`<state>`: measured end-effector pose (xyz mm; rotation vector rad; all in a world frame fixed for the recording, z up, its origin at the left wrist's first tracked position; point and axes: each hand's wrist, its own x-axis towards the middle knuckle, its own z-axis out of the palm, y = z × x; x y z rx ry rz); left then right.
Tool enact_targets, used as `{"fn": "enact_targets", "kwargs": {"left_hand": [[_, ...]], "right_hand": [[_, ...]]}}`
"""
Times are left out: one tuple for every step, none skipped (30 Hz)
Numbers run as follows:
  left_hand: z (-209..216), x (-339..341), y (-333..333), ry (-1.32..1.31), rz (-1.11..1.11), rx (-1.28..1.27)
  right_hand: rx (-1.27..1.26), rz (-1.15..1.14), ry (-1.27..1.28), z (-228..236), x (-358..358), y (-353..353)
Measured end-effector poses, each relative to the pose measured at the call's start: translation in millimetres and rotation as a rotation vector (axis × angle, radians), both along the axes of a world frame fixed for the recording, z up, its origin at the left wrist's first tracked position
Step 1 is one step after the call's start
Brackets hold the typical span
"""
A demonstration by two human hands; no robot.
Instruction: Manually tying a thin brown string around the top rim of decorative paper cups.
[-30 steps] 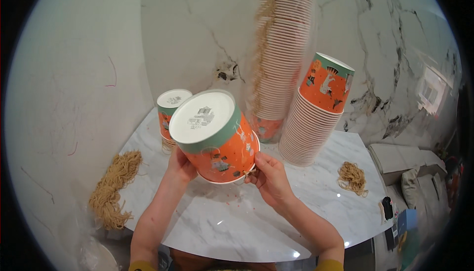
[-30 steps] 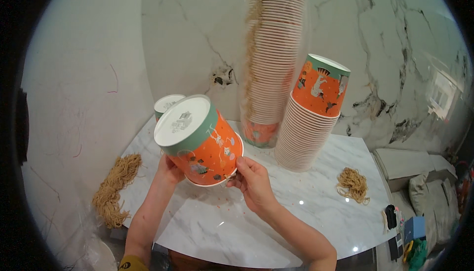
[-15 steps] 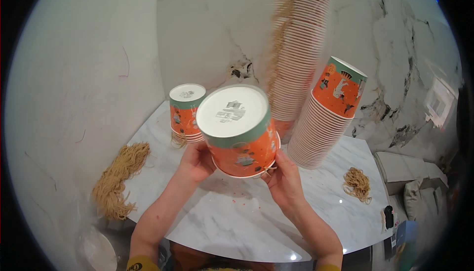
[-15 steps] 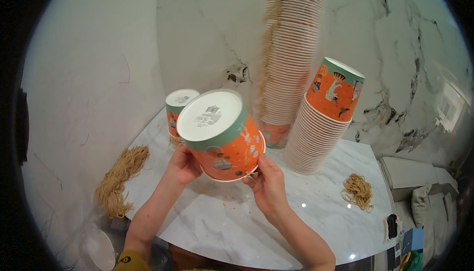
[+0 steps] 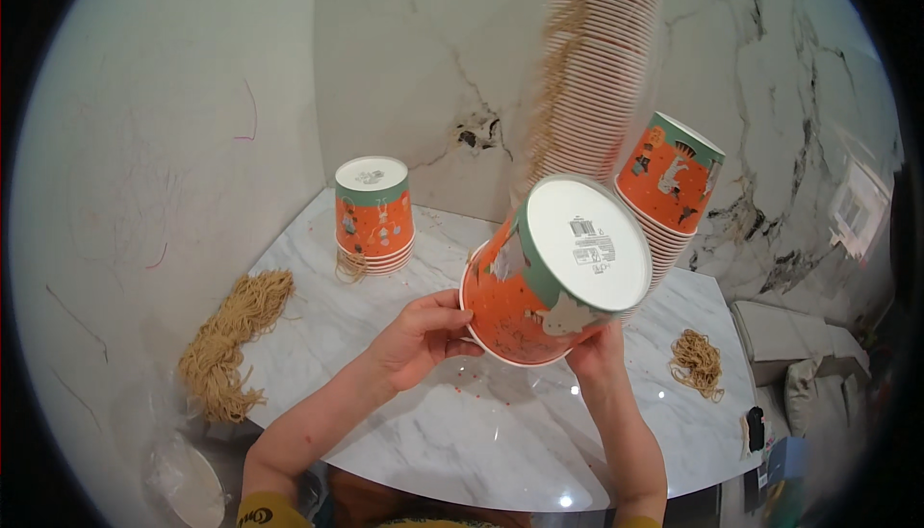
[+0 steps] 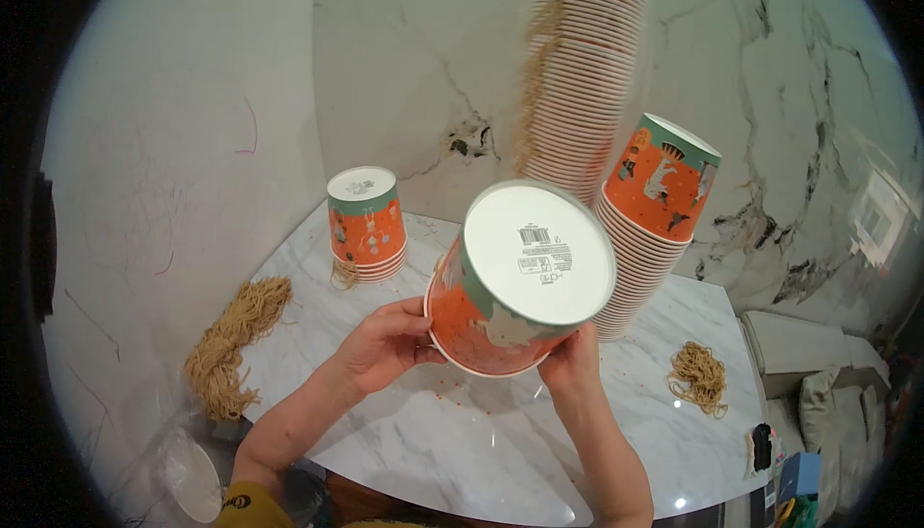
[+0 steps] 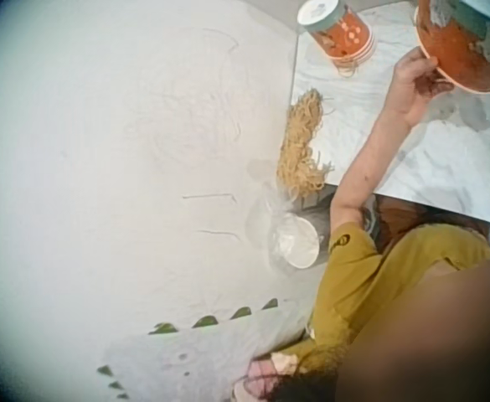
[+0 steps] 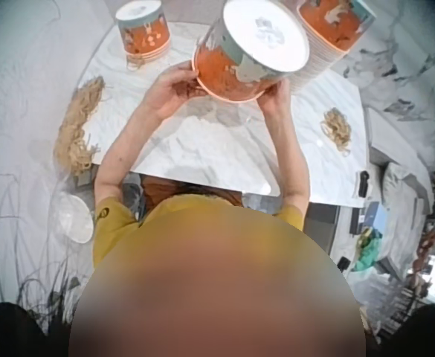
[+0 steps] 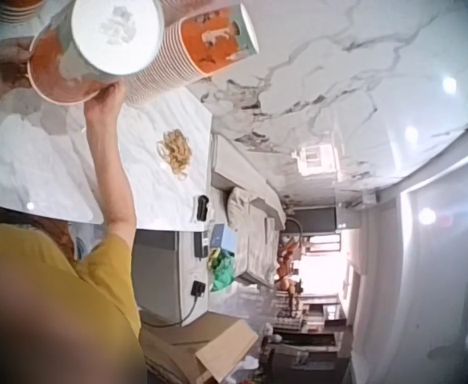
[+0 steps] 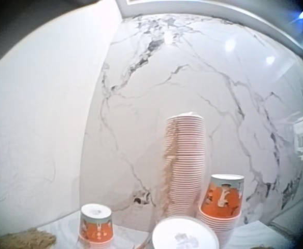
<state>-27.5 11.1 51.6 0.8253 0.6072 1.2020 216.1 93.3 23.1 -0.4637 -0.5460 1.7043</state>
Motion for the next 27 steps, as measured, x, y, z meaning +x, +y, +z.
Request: {"fn": "enact_targets", "kwargs": {"left_hand": [[-2.6, -1.3, 1.3, 0.001, 0.022, 0.001], [-6.1, -4.1, 6.0, -0.003, 0.026, 0.001], [-7.6, -7.8, 11.9, 0.003, 0.194, -0.029], [-6.5, -11.7, 15.7, 0.010, 0.363, -0.059], [-2.8, -14.5, 19.9, 0.067, 0.429, -0.048], [2.3, -12.0, 25.4, 0.058, 0.422, -0.049], [6.9, -12.4, 27.9, 0.130, 0.401, 0.005], [10.2, -12.3, 30.1, 0.201, 0.378, 0.059], [11.0, -12.8, 32.6, 0.292, 0.297, 0.082], [12.3, -13.1, 34.7, 0.287, 0.303, 0.078], [13.2, -13.1, 36.6, 0.298, 0.105, 0.067], [13.9, -12.1, 38.5, 0.307, -0.094, 0.058], [15.0, -9.5, 36.5, 0.324, -0.142, 0.022], [17.0, -6.3, 32.4, 0.319, -0.141, 0.020], [20.0, -2.5, 26.5, 0.282, -0.161, 0.002], [19.8, -0.2, 22.8, 0.244, -0.181, -0.016], [15.2, -0.4, 22.2, 0.178, -0.196, 0.005], [11.8, -0.1, 21.4, 0.174, -0.197, 0.001], [8.9, 0.0, 20.8, 0.044, -0.195, -0.021], [6.5, -0.3, 20.5, -0.085, -0.191, -0.042], [4.1, -1.4, 21.9, -0.088, -0.188, -0.045], [4.7, 0.1, 26.0, -0.206, -0.170, -0.024], [7.0, 1.3, 29.2, -0.324, -0.152, -0.003], [9.0, -1.9, 31.3, -0.362, -0.133, -0.023], [8.5, -2.3, 33.1, -0.451, -0.072, -0.008], [8.7, -1.7, 35.0, -0.539, -0.013, 0.008], [14.3, -2.8, 33.5, -0.531, 0.062, 0.074]], "right_hand": [[0.000, 0.003, -0.004, -0.7, 0.8, 1.2], [-0.042, -0.058, 0.001, -2.7, 2.2, 3.5], [-0.085, -0.116, 0.006, -3.8, 4.4, 4.5], [-0.023, -0.062, 0.002, -2.9, 8.7, 3.7], [-0.024, -0.050, -0.003, -8.0, 15.9, 8.6], [0.183, 0.079, 0.049, -16.6, 29.5, 16.0], [0.385, 0.224, 0.106, -21.6, 31.7, 20.9], [0.382, 0.230, 0.102, -25.1, 31.0, 23.8], [0.380, 0.211, 0.068, -26.9, 28.2, 26.3], [0.379, 0.191, 0.034, -28.3, 25.7, 28.6], [0.377, 0.170, -0.001, -29.3, 23.7, 30.6], [0.377, 0.148, -0.034, -29.9, 21.8, 33.9], [0.377, 0.124, -0.068, -30.3, 20.2, 37.0], [0.377, 0.099, -0.103, -30.7, 18.9, 40.0], [0.377, 0.073, -0.136, -29.9, 18.1, 41.9], [0.377, 0.047, -0.171, -29.2, 17.3, 43.8], [0.377, 0.021, -0.205, -28.5, 16.4, 45.8], [0.374, -0.004, -0.239, -29.7, 15.0, 47.3], [0.372, -0.029, -0.273, -30.9, 13.3, 48.7], [0.370, -0.052, -0.306, -32.0, 11.3, 50.0], [0.368, -0.075, -0.339, -33.0, 9.0, 51.2], [0.370, -0.111, -0.378, -29.4, 11.7, 50.1], [0.372, -0.148, -0.417, -25.4, 14.6, 48.6], [0.376, -0.173, -0.447, -24.9, 13.1, 49.9], [0.380, -0.200, -0.478, -23.9, 12.5, 50.7], [0.385, -0.230, -0.508, -22.5, 12.9, 51.0], [0.243, -0.156, -0.619, -19.0, 8.5, 48.0]]}}
